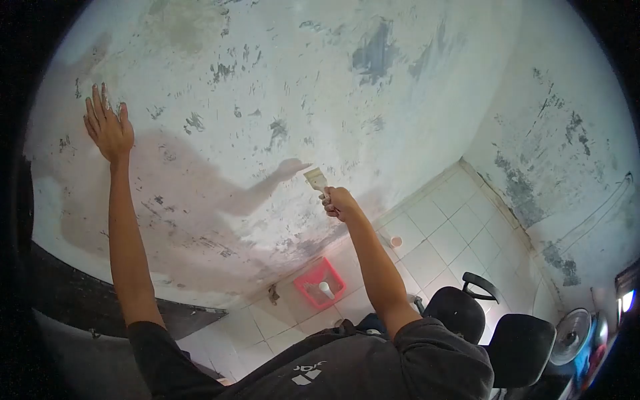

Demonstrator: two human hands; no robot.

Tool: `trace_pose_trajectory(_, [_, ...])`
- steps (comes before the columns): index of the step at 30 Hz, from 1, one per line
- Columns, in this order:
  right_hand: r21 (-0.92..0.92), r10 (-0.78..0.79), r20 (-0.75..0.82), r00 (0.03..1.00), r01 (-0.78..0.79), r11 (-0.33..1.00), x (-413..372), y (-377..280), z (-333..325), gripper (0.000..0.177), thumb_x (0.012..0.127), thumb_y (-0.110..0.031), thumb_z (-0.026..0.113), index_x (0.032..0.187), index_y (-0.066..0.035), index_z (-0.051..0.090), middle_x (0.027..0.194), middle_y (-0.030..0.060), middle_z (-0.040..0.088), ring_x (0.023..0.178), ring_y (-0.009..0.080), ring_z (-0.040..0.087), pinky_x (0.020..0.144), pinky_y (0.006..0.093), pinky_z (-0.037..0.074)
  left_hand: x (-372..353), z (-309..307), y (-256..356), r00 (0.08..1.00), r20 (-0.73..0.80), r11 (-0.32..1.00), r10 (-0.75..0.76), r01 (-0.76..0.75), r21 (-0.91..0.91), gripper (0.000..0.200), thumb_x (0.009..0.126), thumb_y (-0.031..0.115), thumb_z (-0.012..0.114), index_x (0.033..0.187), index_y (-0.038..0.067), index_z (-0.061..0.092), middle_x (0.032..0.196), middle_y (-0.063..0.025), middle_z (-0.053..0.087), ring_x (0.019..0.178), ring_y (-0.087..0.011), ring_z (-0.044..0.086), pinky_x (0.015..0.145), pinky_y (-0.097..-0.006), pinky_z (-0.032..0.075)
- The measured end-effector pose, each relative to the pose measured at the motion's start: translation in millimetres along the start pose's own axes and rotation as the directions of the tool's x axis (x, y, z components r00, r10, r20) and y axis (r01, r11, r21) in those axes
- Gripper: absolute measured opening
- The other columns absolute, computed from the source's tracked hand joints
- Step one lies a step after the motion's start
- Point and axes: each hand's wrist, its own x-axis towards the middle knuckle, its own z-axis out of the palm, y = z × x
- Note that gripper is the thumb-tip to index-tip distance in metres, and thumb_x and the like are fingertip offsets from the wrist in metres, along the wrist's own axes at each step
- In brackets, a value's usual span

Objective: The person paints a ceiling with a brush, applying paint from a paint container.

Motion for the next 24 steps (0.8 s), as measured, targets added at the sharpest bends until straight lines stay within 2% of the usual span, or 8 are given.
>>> trace_pose_trajectory(4, [0.083, -0.083, 0.02, 0.996, 0.081, 0.993, 4, -38, 28, 0.027, 0.095, -0.028, 0.039, 0.078, -0.008, 0.044, 0.054, -0.0047, 0.035, 0.037, 0.0065, 0.028, 0.033, 0.0227, 0.021, 0, 2, 0, 0.999, -0.05, 0.999, -0.013, 0.01, -0.047, 0.053, 0.095, 0.037, 0.041, 0.144, 0.021, 0.033, 0.151, 0.0008, 0.029, 0.137, -0.0293, 0.028, 0.11, -0.052, 0.021])
trace_pose_trajectory(8, [0.051, -0.139, 0.07, 0.988, 0.135, 0.989, -4, -91, 58, 0.029, 0.094, -0.028, 0.04, 0.071, -0.01, 0.038, 0.053, -0.0038, 0.033, 0.036, 0.0065, 0.028, 0.033, 0.0222, 0.021, 1, -1, 2, 1.0, -0.005, 0.999, -0.023, 0.023, -0.036, 0.053, 0.096, 0.034, 0.041, 0.146, 0.021, 0.029, 0.152, -0.0008, 0.025, 0.138, -0.0292, 0.025, 0.111, -0.0508, 0.018])
trace_pose_trajectory(12, [0.035, -0.256, 0.094, 0.962, 0.254, 0.967, -35, -138, 86, 0.029, 0.094, -0.027, 0.04, 0.07, -0.011, 0.036, 0.053, -0.0037, 0.033, 0.035, 0.0068, 0.028, 0.031, 0.0231, 0.021, 0, -2, 1, 0.999, 0.003, 0.999, -0.032, 0.032, -0.043, 0.054, 0.095, 0.034, 0.041, 0.146, 0.021, 0.028, 0.153, 0.0003, 0.024, 0.139, -0.0273, 0.023, 0.112, -0.0495, 0.017])
trace_pose_trajectory(14, [-0.006, -0.287, 0.184, 0.94, 0.293, 0.956, -50, -162, 97, 0.028, 0.094, -0.027, 0.04, 0.071, -0.01, 0.037, 0.053, -0.0039, 0.032, 0.035, 0.0067, 0.028, 0.031, 0.0228, 0.021, 0, -1, 0, 0.999, 0.007, 0.998, -0.045, 0.045, -0.035, 0.055, 0.094, 0.033, 0.044, 0.146, 0.022, 0.03, 0.152, 0.0001, 0.026, 0.139, -0.0267, 0.024, 0.112, -0.0495, 0.017])
trace_pose_trajectory(15, [0.025, -0.311, 0.153, 0.938, 0.311, 0.95, -57, -169, 105, 0.028, 0.094, -0.028, 0.042, 0.073, -0.009, 0.042, 0.051, -0.0063, 0.031, 0.034, 0.0034, 0.025, 0.026, 0.0191, 0.019, 0, 0, 0, 0.998, 0.017, 0.998, -0.06, 0.061, -0.032, 0.056, 0.092, 0.033, 0.046, 0.145, 0.022, 0.032, 0.151, -0.0001, 0.028, 0.138, -0.0262, 0.026, 0.112, -0.0496, 0.018])
trace_pose_trajectory(18, [0.04, -0.383, 0.208, 0.9, 0.384, 0.923, -71, -201, 122, 0.027, 0.094, -0.026, 0.04, 0.073, -0.009, 0.043, 0.051, -0.0067, 0.031, 0.034, 0.0031, 0.024, 0.025, 0.0187, 0.02, 1, -2, 1, 0.998, 0.009, 0.997, -0.069, 0.07, -0.045, 0.057, 0.092, 0.033, 0.046, 0.145, 0.022, 0.031, 0.152, 0.0004, 0.027, 0.139, -0.0255, 0.025, 0.113, -0.0487, 0.017])
trace_pose_trajectory(22, [0.058, -0.412, 0.285, 0.865, 0.413, 0.909, -81, -242, 139, 0.024, 0.094, -0.02, 0.039, 0.075, -0.006, 0.044, 0.053, -0.0065, 0.032, 0.036, 0.0017, 0.024, 0.026, 0.0172, 0.018, 0, -2, 0, 0.998, 0.01, 0.996, -0.063, 0.064, -0.059, 0.054, 0.095, 0.033, 0.042, 0.146, 0.022, 0.028, 0.153, 0.0027, 0.023, 0.14, -0.0251, 0.021, 0.113, -0.0481, 0.015])
trace_pose_trajectory(24, [0.053, -0.447, 0.326, 0.833, 0.456, 0.889, -90, -262, 146, 0.024, 0.094, -0.019, 0.038, 0.072, -0.008, 0.04, 0.053, -0.005, 0.032, 0.036, 0.0033, 0.024, 0.028, 0.0182, 0.019, -1, -2, -1, 0.996, 0.031, 0.996, -0.083, 0.084, -0.033, 0.057, 0.092, 0.034, 0.046, 0.146, 0.023, 0.03, 0.152, 0.002, 0.025, 0.139, -0.0242, 0.023, 0.113, -0.0468, 0.016])
